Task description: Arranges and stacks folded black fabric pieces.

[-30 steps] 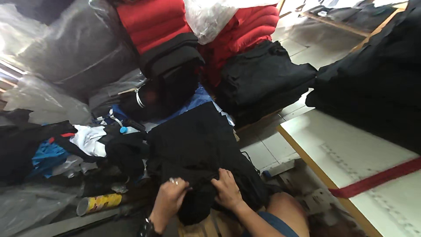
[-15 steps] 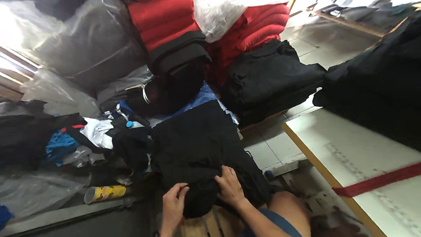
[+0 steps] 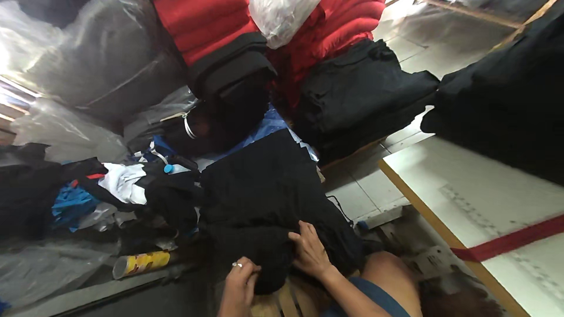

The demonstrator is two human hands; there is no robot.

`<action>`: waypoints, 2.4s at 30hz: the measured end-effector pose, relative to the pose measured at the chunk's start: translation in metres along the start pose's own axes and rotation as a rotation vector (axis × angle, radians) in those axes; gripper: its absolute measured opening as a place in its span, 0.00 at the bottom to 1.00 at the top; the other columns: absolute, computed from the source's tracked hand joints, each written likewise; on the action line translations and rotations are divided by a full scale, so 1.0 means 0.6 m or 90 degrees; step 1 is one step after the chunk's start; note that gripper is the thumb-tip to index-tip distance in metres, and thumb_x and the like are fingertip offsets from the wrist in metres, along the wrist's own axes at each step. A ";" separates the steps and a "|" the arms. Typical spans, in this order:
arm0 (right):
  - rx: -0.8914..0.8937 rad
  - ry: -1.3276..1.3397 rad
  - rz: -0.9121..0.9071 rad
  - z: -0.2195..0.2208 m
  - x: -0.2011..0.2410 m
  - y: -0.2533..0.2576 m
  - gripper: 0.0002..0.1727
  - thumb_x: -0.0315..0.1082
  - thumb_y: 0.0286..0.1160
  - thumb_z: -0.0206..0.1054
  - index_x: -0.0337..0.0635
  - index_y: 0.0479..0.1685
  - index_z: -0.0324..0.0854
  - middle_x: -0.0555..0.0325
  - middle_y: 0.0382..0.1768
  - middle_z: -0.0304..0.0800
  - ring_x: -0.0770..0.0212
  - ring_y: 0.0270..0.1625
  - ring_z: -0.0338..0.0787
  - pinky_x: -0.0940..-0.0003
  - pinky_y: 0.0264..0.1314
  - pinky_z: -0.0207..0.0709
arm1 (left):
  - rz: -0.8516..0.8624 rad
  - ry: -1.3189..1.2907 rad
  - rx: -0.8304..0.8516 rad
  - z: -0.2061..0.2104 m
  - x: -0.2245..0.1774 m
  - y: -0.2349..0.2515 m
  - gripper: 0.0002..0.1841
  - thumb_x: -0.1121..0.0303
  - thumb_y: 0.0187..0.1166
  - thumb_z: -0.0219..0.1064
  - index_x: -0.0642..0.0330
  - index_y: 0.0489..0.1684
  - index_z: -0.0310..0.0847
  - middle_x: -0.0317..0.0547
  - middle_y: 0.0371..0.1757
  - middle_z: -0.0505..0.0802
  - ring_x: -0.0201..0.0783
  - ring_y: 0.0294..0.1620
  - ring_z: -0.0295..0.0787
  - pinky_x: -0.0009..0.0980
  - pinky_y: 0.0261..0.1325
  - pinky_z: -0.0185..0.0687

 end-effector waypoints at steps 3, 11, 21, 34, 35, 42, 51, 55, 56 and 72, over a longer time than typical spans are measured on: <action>-0.024 0.028 0.018 -0.001 -0.002 -0.001 0.26 0.52 0.43 0.82 0.53 0.45 0.84 0.36 0.51 0.90 0.35 0.58 0.90 0.43 0.62 0.83 | -0.077 0.005 0.041 -0.004 -0.003 0.019 0.09 0.74 0.75 0.66 0.61 0.47 0.90 0.47 0.48 0.94 0.39 0.50 0.93 0.36 0.57 0.90; -0.084 0.070 0.050 0.004 -0.008 -0.009 0.35 0.52 0.44 0.82 0.61 0.59 0.77 0.37 0.59 0.85 0.37 0.62 0.87 0.48 0.63 0.83 | -0.107 0.060 0.151 0.013 -0.018 0.045 0.07 0.80 0.70 0.65 0.65 0.40 0.87 0.53 0.45 0.90 0.48 0.47 0.91 0.44 0.52 0.89; 0.069 0.046 0.025 0.002 0.001 0.000 0.39 0.38 0.29 0.87 0.75 0.58 0.89 0.36 0.60 0.89 0.32 0.63 0.88 0.35 0.67 0.78 | -0.049 -0.025 0.591 -0.070 -0.024 0.187 0.16 0.57 0.84 0.67 0.61 0.48 0.93 0.51 0.47 0.96 0.45 0.52 0.93 0.50 0.63 0.86; 0.073 -0.009 0.034 0.004 0.016 -0.012 0.36 0.33 0.32 0.87 0.72 0.55 0.90 0.37 0.59 0.88 0.35 0.64 0.87 0.38 0.71 0.77 | -0.017 -0.013 0.455 0.013 0.049 0.246 0.11 0.64 0.82 0.69 0.63 0.51 0.89 0.55 0.61 0.89 0.51 0.68 0.83 0.52 0.76 0.73; 0.079 -0.011 0.036 0.005 0.016 -0.013 0.37 0.33 0.32 0.86 0.72 0.55 0.91 0.37 0.60 0.88 0.34 0.65 0.87 0.38 0.71 0.77 | -0.022 -0.007 0.434 0.009 0.044 0.244 0.12 0.66 0.83 0.68 0.64 0.53 0.88 0.55 0.60 0.90 0.49 0.66 0.85 0.48 0.76 0.75; 0.065 -0.028 0.020 0.002 0.022 -0.018 0.34 0.33 0.35 0.86 0.70 0.54 0.92 0.38 0.59 0.88 0.35 0.64 0.86 0.39 0.69 0.79 | 0.090 0.112 0.323 0.013 -0.025 0.346 0.46 0.90 0.62 0.64 0.29 0.82 0.75 0.45 0.88 0.71 0.60 0.87 0.65 0.65 0.78 0.70; 0.037 -0.020 -0.013 0.003 0.023 -0.023 0.32 0.28 0.49 0.83 0.74 0.57 0.90 0.45 0.59 0.91 0.43 0.66 0.89 0.39 0.73 0.78 | 0.260 0.127 0.286 -0.052 -0.024 0.344 0.05 0.71 0.72 0.73 0.61 0.41 0.88 0.44 0.70 0.90 0.45 0.78 0.80 0.52 0.82 0.70; 0.060 -0.016 -0.026 0.003 0.022 -0.026 0.30 0.27 0.55 0.80 0.73 0.59 0.90 0.47 0.60 0.92 0.43 0.68 0.88 0.40 0.74 0.76 | 0.171 0.075 0.420 -0.061 -0.047 0.322 0.22 0.77 0.74 0.65 0.55 0.69 0.81 0.52 0.56 0.94 0.50 0.57 0.92 0.52 0.64 0.86; 0.059 -0.027 -0.032 0.006 0.022 -0.027 0.30 0.27 0.55 0.80 0.74 0.59 0.90 0.49 0.60 0.92 0.44 0.68 0.88 0.41 0.74 0.76 | 0.167 0.109 0.465 -0.048 -0.058 0.329 0.31 0.79 0.74 0.65 0.47 0.81 0.74 0.52 0.63 0.91 0.52 0.63 0.90 0.56 0.69 0.82; 0.040 0.022 -0.077 0.007 0.024 -0.035 0.31 0.24 0.56 0.79 0.72 0.59 0.90 0.62 0.63 0.93 0.47 0.73 0.86 0.40 0.75 0.75 | 0.271 0.361 0.702 0.039 -0.126 0.373 0.48 0.83 0.56 0.78 0.35 0.84 0.72 0.34 0.94 0.65 0.53 0.93 0.56 0.69 0.82 0.59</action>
Point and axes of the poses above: each hand's wrist, its own y-axis towards the middle knuckle, its own z-axis out of the palm, x = y × z, the point moved 4 cm from there along y, towards the middle knuckle
